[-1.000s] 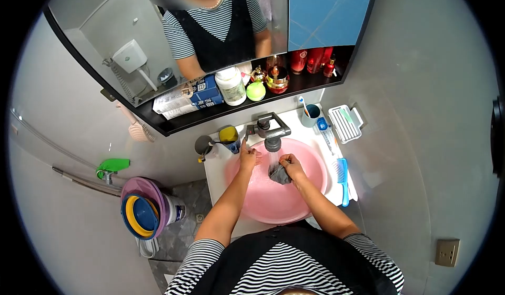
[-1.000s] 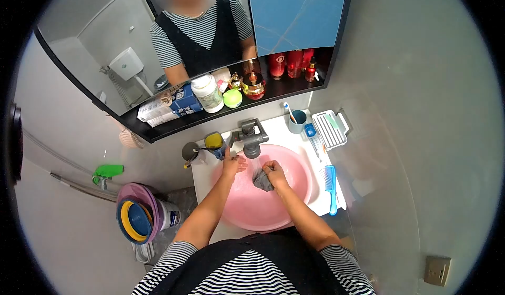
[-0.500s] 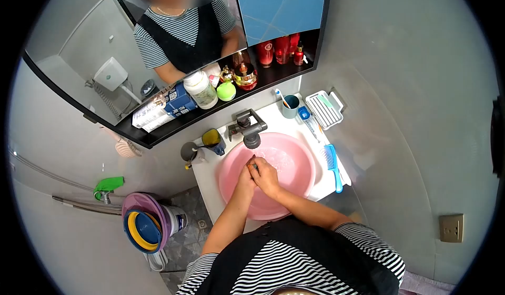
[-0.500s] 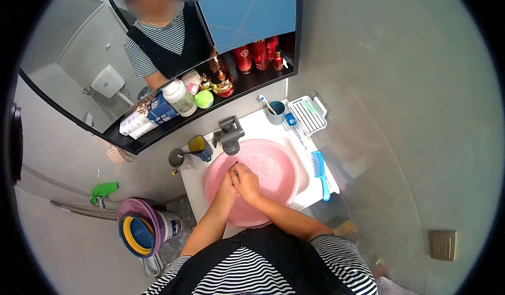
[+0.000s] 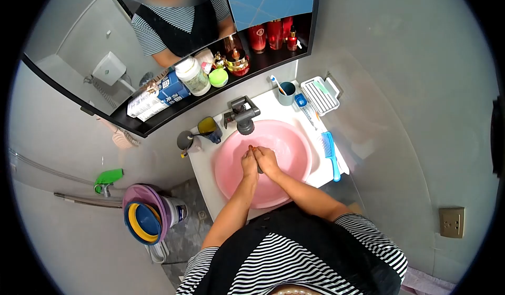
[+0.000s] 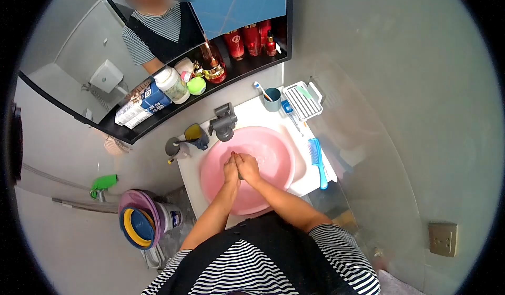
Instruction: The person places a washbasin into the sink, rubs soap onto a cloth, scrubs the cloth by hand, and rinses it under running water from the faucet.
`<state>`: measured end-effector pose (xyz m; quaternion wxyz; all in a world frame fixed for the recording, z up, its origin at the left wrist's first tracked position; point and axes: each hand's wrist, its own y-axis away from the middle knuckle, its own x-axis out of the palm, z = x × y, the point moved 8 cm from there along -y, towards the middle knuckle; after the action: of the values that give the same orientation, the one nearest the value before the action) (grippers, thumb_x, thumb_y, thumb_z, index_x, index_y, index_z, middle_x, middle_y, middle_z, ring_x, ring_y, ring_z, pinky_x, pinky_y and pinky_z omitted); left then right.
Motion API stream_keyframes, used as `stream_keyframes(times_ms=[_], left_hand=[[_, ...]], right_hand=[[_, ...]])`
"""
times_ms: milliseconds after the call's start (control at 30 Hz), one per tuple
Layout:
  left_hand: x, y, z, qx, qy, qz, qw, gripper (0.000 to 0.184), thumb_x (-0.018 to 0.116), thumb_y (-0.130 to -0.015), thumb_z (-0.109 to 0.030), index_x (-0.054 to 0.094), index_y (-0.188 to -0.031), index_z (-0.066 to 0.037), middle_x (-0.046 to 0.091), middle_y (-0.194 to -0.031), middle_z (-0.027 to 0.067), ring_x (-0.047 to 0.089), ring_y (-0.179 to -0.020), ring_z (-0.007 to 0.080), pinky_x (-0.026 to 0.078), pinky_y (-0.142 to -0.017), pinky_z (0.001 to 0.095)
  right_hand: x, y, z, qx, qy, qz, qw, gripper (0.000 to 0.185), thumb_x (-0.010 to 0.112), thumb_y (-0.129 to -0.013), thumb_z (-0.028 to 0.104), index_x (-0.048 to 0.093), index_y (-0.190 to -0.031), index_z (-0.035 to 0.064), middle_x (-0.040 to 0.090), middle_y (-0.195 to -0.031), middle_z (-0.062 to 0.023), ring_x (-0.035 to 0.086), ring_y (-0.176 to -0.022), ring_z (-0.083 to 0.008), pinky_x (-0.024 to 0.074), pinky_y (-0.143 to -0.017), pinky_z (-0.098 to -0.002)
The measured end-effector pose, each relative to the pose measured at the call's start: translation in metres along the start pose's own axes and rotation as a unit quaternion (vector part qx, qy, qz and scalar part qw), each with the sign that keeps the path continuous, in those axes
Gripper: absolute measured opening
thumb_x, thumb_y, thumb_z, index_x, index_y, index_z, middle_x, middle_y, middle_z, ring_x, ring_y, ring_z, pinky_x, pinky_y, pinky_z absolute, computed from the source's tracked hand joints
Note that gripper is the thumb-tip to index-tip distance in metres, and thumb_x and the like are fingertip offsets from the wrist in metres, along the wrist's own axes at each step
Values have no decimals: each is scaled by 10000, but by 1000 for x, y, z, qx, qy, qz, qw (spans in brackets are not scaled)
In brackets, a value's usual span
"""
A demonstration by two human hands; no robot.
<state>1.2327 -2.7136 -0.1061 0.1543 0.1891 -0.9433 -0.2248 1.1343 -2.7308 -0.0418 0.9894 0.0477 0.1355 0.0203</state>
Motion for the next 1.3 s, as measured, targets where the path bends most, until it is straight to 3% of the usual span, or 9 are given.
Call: stream_keyframes(times_ms=[167, 233, 367, 533, 733, 833, 1067, 1267, 1300], left_hand=[[-8, 8, 0, -30, -9, -18, 999, 340, 454, -888, -372, 554, -975, -59, 573, -898, 63, 554, -819, 164, 456, -683, 281], [-4, 19, 13, -215, 124, 57, 967, 330, 568, -837, -330, 525, -1016, -57, 569, -914, 61, 555, -822, 157, 473, -706, 311], [-5, 24, 6, -176, 142, 125, 966, 356, 628, -800, -251, 477, -1089, -108, 558, -993, 55, 562, -884, 177, 484, -725, 348], [8, 37, 2, -195, 189, 209, 939, 382, 598, -801, -143, 454, -1154, -125, 560, -1074, 56, 557, -977, 204, 478, -794, 360], [16, 52, -8, -190, 172, 334, 907, 389, 596, -785, -139, 467, -1146, -75, 548, -1100, 74, 546, -1004, 215, 452, -840, 385], [5, 54, 0, -250, 174, 241, 921, 391, 585, -794, -165, 469, -1140, -27, 554, -1094, 94, 546, -1006, 238, 436, -878, 398], [4, 72, -18, -258, 263, 196, 909, 394, 581, -806, -183, 463, -1141, -12, 548, -1097, 121, 539, -1006, 278, 426, -889, 423], [-14, 40, -6, -110, 173, 259, 944, 399, 539, -777, -90, 454, -1156, 1, 519, -1139, 143, 503, -1065, 280, 376, -943, 432], [-21, 33, 2, -122, 210, 244, 939, 442, 506, -736, -32, 440, -1171, 7, 507, -1155, 146, 491, -1081, 282, 368, -952, 429]], right_hand=[[4, -1, -14, 74, 11, 94, 993, 284, 471, -810, 246, 589, -797, -12, 600, -754, -196, 578, -707, -310, 441, -670, -358], [1, 0, -22, 119, -151, 87, 978, 198, 497, -781, 184, 578, -826, 9, 599, -754, -115, 560, -716, -209, 433, -696, -304], [-30, -10, -9, 20, -193, 65, 979, 170, 464, -718, -23, 543, -865, 12, 552, -788, -50, 514, -742, -136, 413, -690, -239], [-64, -27, 1, 2, -103, 27, 994, 207, 476, -672, -116, 552, -824, 1, 552, -770, -52, 518, -721, -134, 416, -670, -238], [-91, -30, 25, -111, 95, -24, 989, 137, 554, -721, -14, 566, -853, 20, 575, -792, -121, 562, -728, -225, 440, -676, -293], [-87, -21, 32, -142, 253, 38, 956, 106, 559, -751, 61, 580, -848, 25, 578, -820, -157, 569, -752, -292, 444, -690, -336], [-127, 18, 143, -176, 96, -19, 979, 106, 519, -787, 109, 571, -805, 20, 557, -859, -196, 550, -800, -350, 440, -704, -400], [-62, 15, 5, -286, 387, 112, 869, 131, 523, -776, 89, 600, -868, 35, 559, -966, -212, 558, -839, -336, 438, -724, -387], [-72, 17, 14, -311, 327, 59, 891, 144, 532, -769, 96, 606, -879, 40, 560, -997, -209, 571, -844, -318, 445, -721, -372]])
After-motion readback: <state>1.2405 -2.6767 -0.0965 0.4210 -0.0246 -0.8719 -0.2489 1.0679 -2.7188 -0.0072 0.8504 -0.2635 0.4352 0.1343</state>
